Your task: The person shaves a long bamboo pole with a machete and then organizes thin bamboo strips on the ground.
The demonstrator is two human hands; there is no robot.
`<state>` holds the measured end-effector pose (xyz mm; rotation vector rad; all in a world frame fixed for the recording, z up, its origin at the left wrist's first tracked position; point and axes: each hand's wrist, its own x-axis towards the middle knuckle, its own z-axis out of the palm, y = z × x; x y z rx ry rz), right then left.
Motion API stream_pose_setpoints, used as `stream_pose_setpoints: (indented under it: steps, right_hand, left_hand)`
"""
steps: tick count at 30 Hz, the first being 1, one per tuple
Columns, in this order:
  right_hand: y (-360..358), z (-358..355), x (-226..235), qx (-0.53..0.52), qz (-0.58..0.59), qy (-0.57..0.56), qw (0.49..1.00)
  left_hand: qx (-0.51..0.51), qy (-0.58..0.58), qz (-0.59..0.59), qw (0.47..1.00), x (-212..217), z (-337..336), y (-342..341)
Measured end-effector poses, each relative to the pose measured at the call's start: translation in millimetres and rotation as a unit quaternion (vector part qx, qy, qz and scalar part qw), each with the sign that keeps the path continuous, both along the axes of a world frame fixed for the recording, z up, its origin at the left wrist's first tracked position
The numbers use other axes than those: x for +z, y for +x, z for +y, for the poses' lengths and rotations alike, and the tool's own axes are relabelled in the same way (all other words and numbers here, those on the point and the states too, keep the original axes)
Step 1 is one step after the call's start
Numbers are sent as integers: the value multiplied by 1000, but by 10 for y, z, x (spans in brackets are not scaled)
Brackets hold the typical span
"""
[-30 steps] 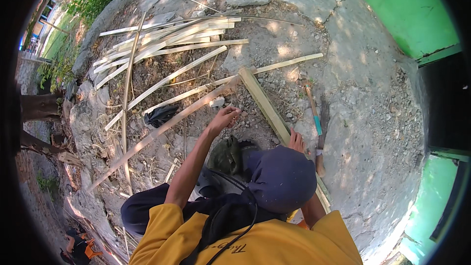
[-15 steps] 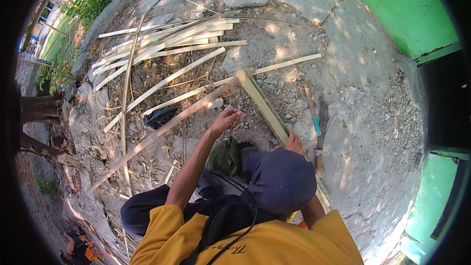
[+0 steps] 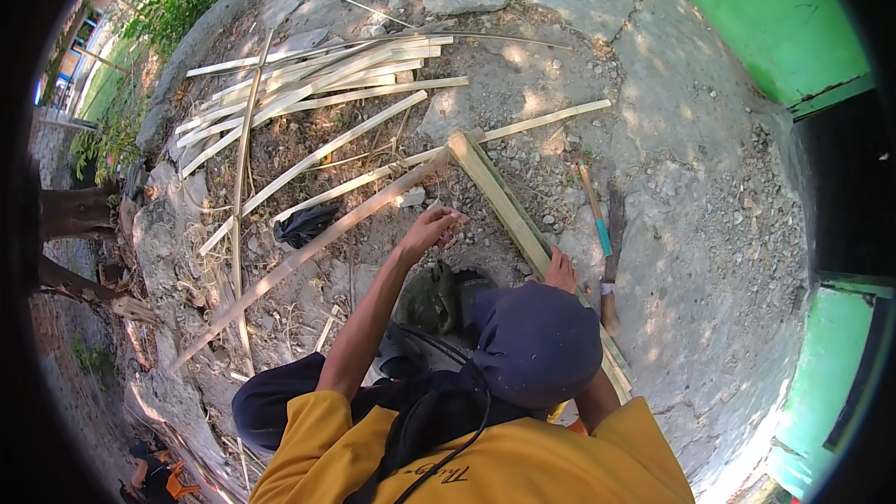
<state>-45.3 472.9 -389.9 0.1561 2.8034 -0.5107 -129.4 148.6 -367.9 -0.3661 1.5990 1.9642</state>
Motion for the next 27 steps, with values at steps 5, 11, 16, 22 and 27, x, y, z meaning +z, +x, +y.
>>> stream_pose_setpoints:
  steps: [5,11,16,22,27]
  right_hand:
    - [9,-35,-7,-5,53,33,998]
    - [8,-16,-45,13,64,1,998]
    - [8,128,-162,12,124,-72,990]
    - [-90,48,-53,26,94,-34,995]
    - [-171,75,3,43,62,-15,997]
  left_hand:
    - [-1,-7,-5,1000,-15,6,6]
    - [2,-9,-3,1000,-28,-52,43]
    - [15,5,-8,1000,-7,-17,28]
    - [35,-13,-18,999,-66,-100,51]
    - [23,-16,-26,999,-21,-68,33]
